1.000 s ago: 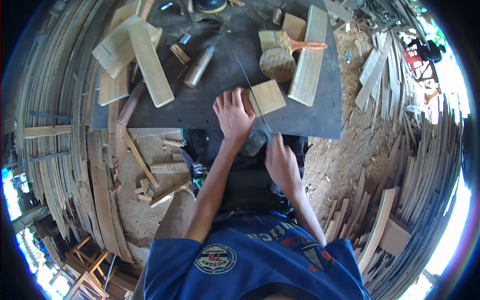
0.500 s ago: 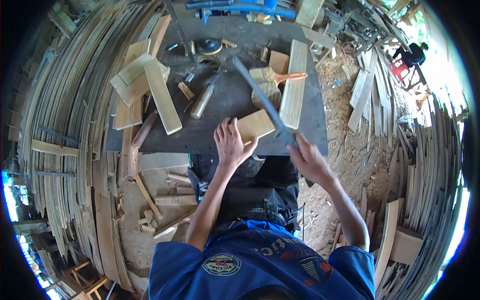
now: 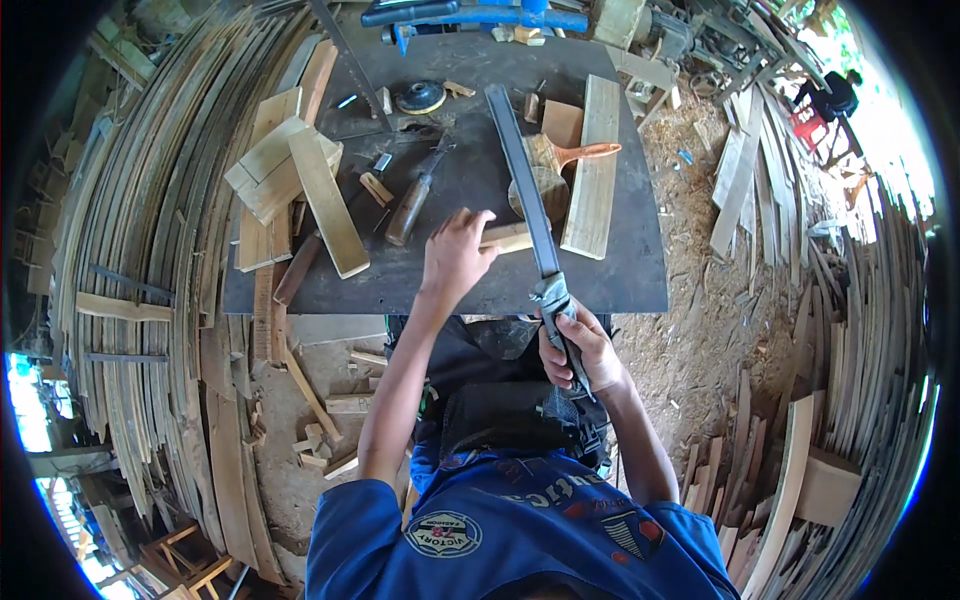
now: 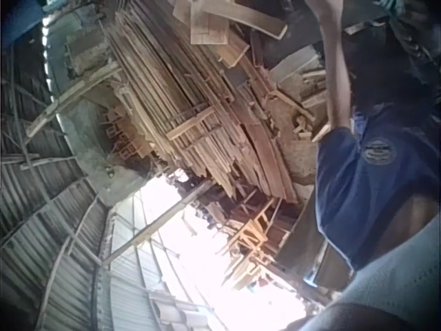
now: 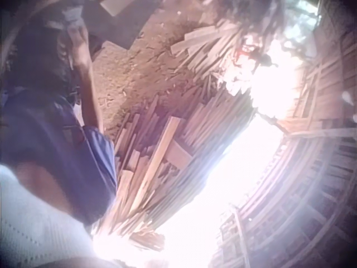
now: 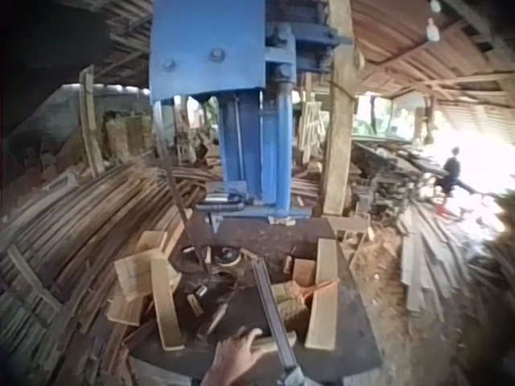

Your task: The person smooths a small wooden block with sandpaper, then uses a hand saw to cut a notch into the block. After cutting, they wipe the saw blade with a cloth and use a brush to clean the workbench and the wooden pieces.

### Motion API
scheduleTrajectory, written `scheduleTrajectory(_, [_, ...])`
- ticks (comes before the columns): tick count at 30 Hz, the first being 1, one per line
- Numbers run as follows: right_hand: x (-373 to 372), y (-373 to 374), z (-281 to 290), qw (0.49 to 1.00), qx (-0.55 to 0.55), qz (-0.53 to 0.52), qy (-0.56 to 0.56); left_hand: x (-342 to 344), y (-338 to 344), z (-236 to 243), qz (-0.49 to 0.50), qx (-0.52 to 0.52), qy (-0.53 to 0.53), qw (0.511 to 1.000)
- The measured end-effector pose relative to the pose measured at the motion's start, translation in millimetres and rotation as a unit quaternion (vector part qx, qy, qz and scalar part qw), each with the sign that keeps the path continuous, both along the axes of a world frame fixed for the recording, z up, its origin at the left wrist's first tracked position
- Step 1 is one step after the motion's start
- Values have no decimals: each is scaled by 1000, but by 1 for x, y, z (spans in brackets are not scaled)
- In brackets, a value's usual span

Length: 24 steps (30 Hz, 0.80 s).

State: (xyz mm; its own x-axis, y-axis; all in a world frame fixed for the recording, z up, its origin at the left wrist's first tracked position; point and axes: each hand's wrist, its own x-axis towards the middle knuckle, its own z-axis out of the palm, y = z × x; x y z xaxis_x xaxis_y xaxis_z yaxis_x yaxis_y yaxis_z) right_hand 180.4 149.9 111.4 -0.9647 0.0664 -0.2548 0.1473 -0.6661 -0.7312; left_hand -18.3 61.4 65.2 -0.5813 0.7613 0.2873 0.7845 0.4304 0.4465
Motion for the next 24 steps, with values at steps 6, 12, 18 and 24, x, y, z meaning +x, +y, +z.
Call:
scheduleTrajectory(6, [-4, 0, 4, 1000, 21, 4, 19, -17, 12, 10, -13, -152, -23, 988])
scheduleTrajectory(12, [-8, -5, 8, 998, 60, -5, 32, -17, 17, 19, -30, -170, -58, 983])
scheduleTrajectory(18, [-9, -11, 8, 998, 59, -17, 31, -18, 19, 12, -7, -210, -109, 972])
scheduleTrajectory(24, [-9, -10, 5, 996, 85, -13, 12, -18, 22, 15, 5, -231, -113, 966])
